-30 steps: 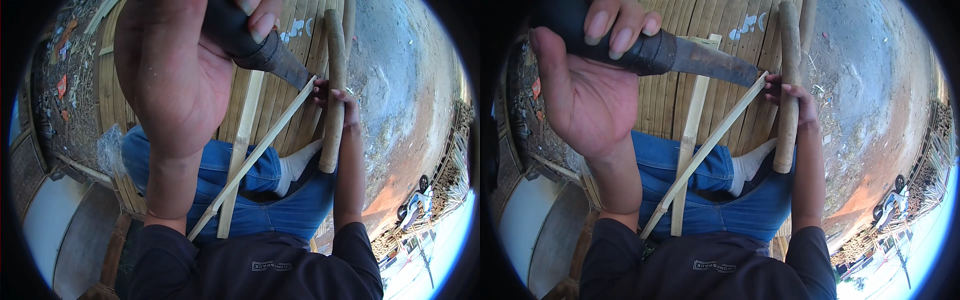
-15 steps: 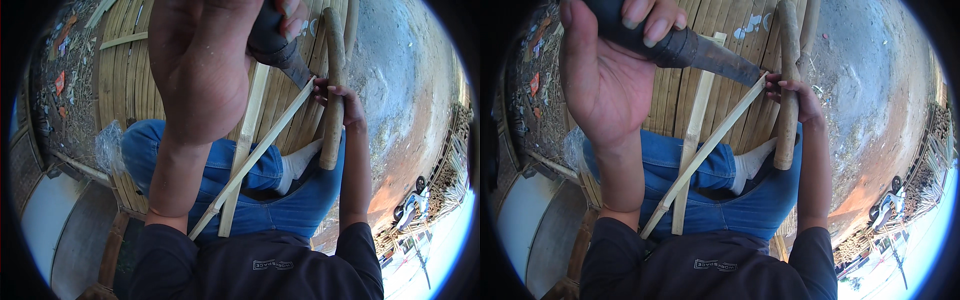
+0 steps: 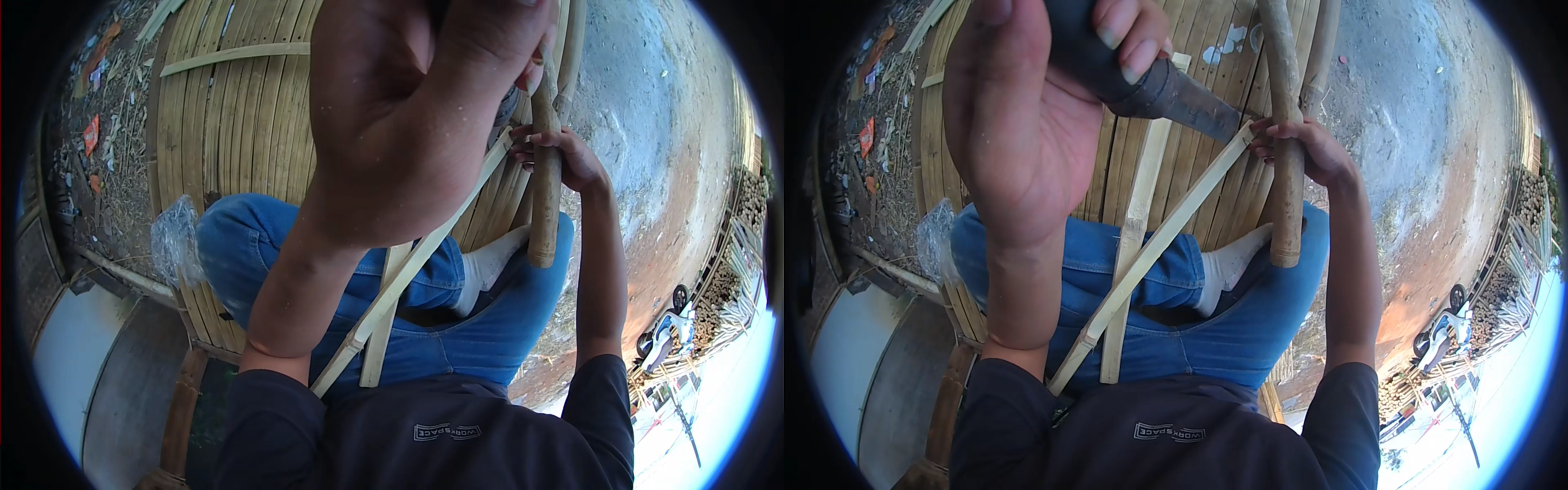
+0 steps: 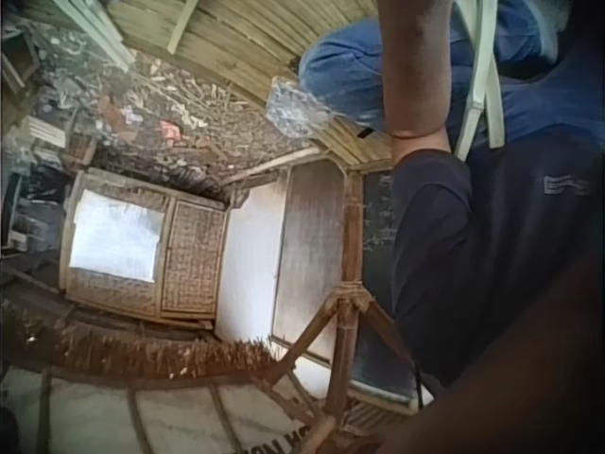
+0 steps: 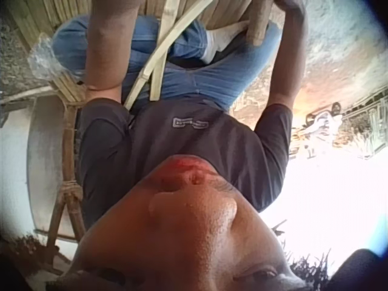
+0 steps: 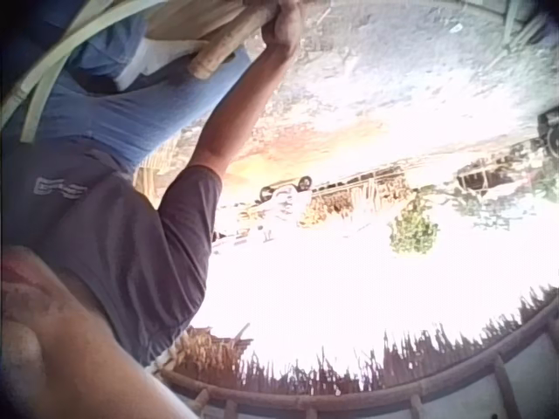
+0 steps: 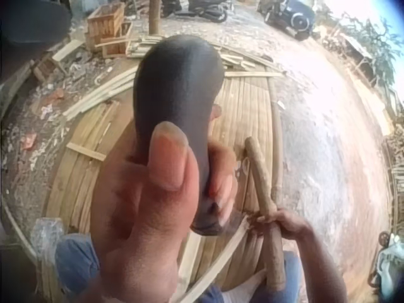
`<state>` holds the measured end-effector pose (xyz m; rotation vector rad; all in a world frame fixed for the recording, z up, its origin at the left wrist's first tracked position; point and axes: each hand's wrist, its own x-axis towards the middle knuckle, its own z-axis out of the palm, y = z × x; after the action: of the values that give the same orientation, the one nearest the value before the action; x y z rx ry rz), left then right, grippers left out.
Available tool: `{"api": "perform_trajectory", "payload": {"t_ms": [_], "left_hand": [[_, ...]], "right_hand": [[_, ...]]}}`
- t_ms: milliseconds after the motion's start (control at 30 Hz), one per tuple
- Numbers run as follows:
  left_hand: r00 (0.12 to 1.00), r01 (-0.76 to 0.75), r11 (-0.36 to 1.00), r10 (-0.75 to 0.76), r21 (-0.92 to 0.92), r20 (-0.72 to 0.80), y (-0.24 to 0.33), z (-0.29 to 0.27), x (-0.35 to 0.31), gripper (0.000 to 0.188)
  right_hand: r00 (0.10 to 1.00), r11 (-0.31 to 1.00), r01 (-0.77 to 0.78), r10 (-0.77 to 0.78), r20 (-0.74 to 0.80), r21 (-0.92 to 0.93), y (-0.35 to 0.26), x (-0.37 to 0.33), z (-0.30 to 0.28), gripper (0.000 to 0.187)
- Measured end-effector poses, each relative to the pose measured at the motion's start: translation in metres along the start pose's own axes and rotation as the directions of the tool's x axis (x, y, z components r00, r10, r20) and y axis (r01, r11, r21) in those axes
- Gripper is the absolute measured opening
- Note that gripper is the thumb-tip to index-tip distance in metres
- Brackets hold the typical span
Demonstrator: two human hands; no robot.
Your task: The person uses a knife to shave and thin down bamboo strips, fitting one strip into a hole in a bamboo pole and removing material until it fits.
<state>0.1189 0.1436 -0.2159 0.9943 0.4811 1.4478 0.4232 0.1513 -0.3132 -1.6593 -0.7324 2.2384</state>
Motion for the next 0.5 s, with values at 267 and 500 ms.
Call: {"api": "perform_trajectory", "payload": {"t_ms": [267, 500], "left_hand": [[0.999, -0.040, 0.996, 0.042, 0.082, -0.023, -0.002, 0.008, -0.004, 0.054], [0.997, -0.067, 0.990, 0.072, 0.121, -0.038, -0.003, 0.012, -0.004, 0.053]], "right_hand": [[1.000, 1.000, -0.017, 0.017, 0.018, 0.014, 0.001, -0.005, 0.002, 0.049], [0.995, 0.999, 0.018, -0.015, -0.103, 0.029, 0.001, -0.013, 0.017, 0.049]]}}
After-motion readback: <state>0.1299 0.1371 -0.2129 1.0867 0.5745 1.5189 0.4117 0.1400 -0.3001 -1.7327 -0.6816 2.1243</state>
